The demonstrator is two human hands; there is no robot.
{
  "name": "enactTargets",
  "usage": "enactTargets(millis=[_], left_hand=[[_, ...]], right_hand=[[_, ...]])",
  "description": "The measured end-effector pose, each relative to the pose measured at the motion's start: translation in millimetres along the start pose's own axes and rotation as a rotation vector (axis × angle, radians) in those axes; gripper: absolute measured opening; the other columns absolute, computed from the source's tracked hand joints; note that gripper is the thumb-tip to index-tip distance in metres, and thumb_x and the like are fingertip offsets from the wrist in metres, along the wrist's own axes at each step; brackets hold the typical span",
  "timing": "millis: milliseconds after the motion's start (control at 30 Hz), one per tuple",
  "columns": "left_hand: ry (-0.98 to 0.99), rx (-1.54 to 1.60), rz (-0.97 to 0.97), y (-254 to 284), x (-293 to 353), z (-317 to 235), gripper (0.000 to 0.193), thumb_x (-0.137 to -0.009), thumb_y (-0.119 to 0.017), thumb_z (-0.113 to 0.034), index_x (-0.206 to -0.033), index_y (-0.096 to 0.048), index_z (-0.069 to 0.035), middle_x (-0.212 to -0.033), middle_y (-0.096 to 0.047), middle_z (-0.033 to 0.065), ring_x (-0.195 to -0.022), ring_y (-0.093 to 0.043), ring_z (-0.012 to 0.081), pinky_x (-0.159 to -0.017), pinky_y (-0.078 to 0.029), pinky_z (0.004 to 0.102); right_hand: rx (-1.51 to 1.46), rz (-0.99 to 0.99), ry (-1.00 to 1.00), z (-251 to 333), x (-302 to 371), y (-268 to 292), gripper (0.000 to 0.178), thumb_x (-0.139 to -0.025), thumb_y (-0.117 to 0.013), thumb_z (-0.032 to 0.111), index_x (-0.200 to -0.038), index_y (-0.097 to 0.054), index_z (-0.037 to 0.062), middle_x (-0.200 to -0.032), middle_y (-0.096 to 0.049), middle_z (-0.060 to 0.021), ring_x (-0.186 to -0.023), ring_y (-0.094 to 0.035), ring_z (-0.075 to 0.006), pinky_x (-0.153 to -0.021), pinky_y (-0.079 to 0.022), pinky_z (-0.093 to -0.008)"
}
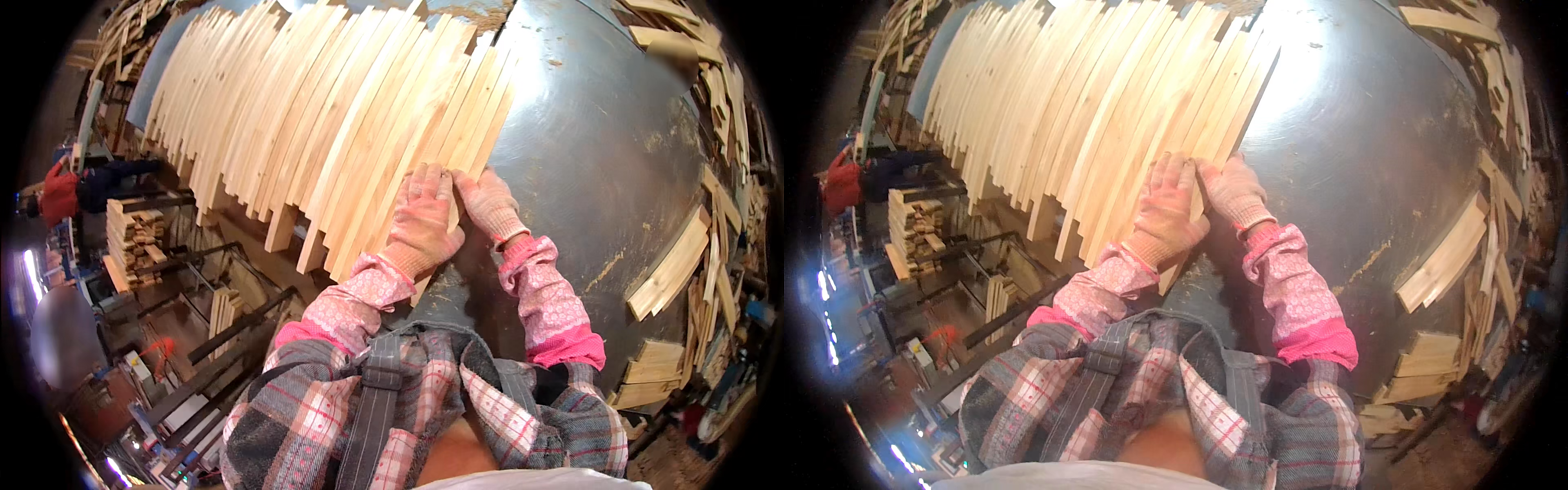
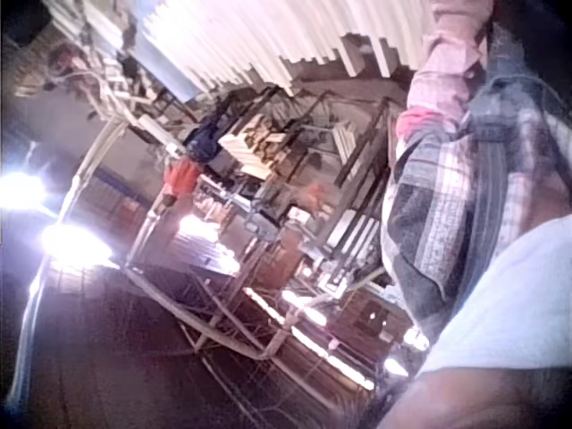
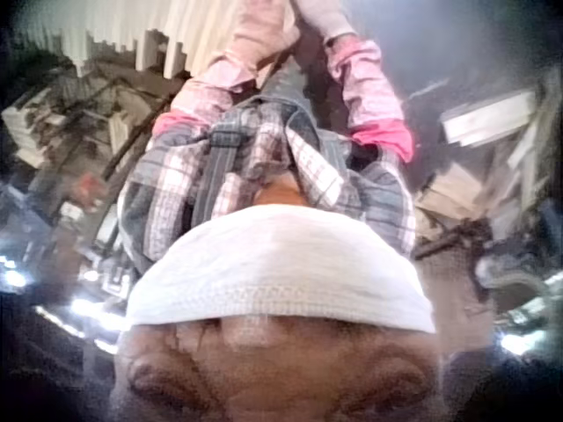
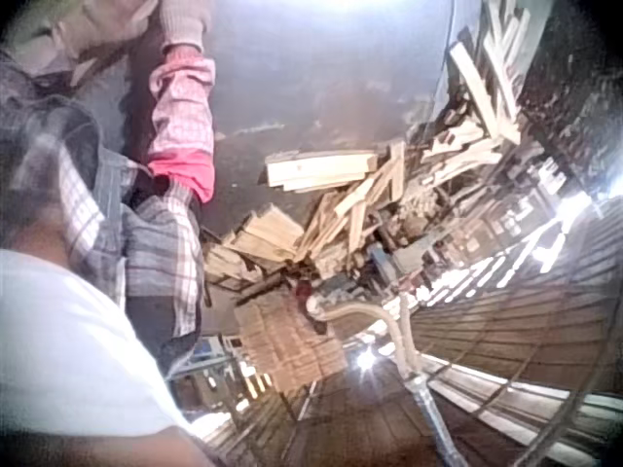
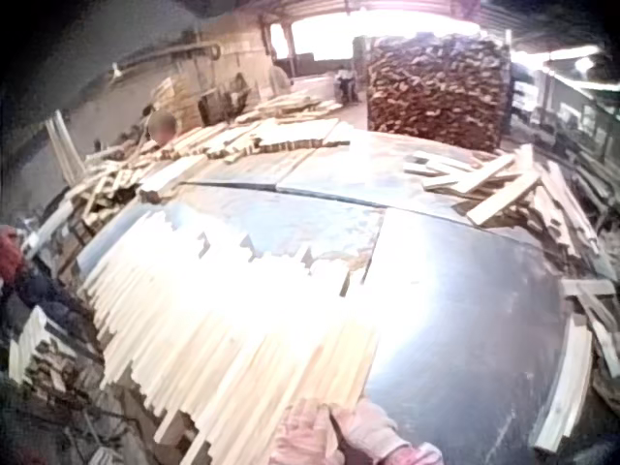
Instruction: The person picks up thin wooden planks from a pile on a metal table and stacks them neatly. They handle the planks one by one, aligning them into a growing stack before gathering the entire pile with both hands.
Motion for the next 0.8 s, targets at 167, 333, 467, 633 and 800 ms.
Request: enactTargets(millis=[167,333,467,633,800], left_hand=[[0.052,0.000,0.082,1.0,-7.4,43.2,0.089,-0.073,-0.072,-0.033,-0.148,-0.043,0.005,-0.157,-0.037,0.0253,-0.150,-0.029,0.0449,-0.126,-0.021,0.0508],[0.053,-0.129,0.083,24.8,-44.2,115.9,0.093,-0.074,-0.073,-0.037,-0.152,-0.041,0.002,-0.161,-0.034,0.0243,-0.151,-0.028,0.0447,-0.127,-0.021,0.0497],[0.050,-0.110,0.266,54.0,-114.3,123.6,0.069,-0.081,-0.069,-0.034,-0.140,-0.054,-0.002,-0.144,-0.054,0.0254,-0.138,-0.048,0.0404,-0.119,-0.035,0.0495],[0.188,-0.215,-0.025,65.6,-89.8,292.5,0.090,-0.076,-0.079,-0.037,-0.153,-0.045,-0.005,-0.160,-0.040,0.0207,-0.149,-0.036,0.0368,-0.124,-0.028,0.0429],[0.226,-0.363,0.015,73.5,-105.8,260.4,0.083,-0.078,-0.079,-0.029,-0.147,-0.048,0.004,-0.155,-0.045,0.0251,-0.146,-0.040,0.0391,-0.121,-0.033,0.0416]], right_hand=[[0.008,-0.088,0.001,22.7,-14.6,-21.0,0.074,-0.093,-0.056,0.061,-0.122,-0.065,-0.0068,-0.116,-0.069,-0.0326,-0.118,-0.064,-0.0454,-0.102,-0.049,-0.0486],[0.022,0.035,0.071,99.2,-58.4,-41.8,0.073,-0.091,-0.060,0.061,-0.125,-0.064,-0.0035,-0.123,-0.068,-0.0288,-0.121,-0.064,-0.0425,-0.103,-0.050,-0.0481],[0.700,-0.015,0.774,162.8,-74.4,-36.0,0.040,-0.089,-0.066,0.039,-0.110,-0.076,0.0069,-0.111,-0.073,-0.0225,-0.106,-0.072,-0.0362,-0.089,-0.058,-0.0458],[-0.020,-0.004,0.268,131.0,-56.6,-0.2,0.067,-0.090,-0.071,0.037,-0.142,-0.052,0.0008,-0.134,-0.063,-0.0240,-0.121,-0.063,-0.0409,-0.106,-0.049,-0.0482],[-0.007,-0.762,-0.302,-136.9,43.9,185.9,0.056,-0.082,-0.073,0.026,-0.132,-0.058,0.0042,-0.127,-0.066,-0.0237,-0.118,-0.064,-0.0417,-0.102,-0.053,-0.0484]])
Point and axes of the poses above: each hand's wrist, its own x-axis away from the middle knuckle, its own y-axis out of the back of the hand, z = x × y, the point moved 7 cm from there along -x, towards the middle knuckle
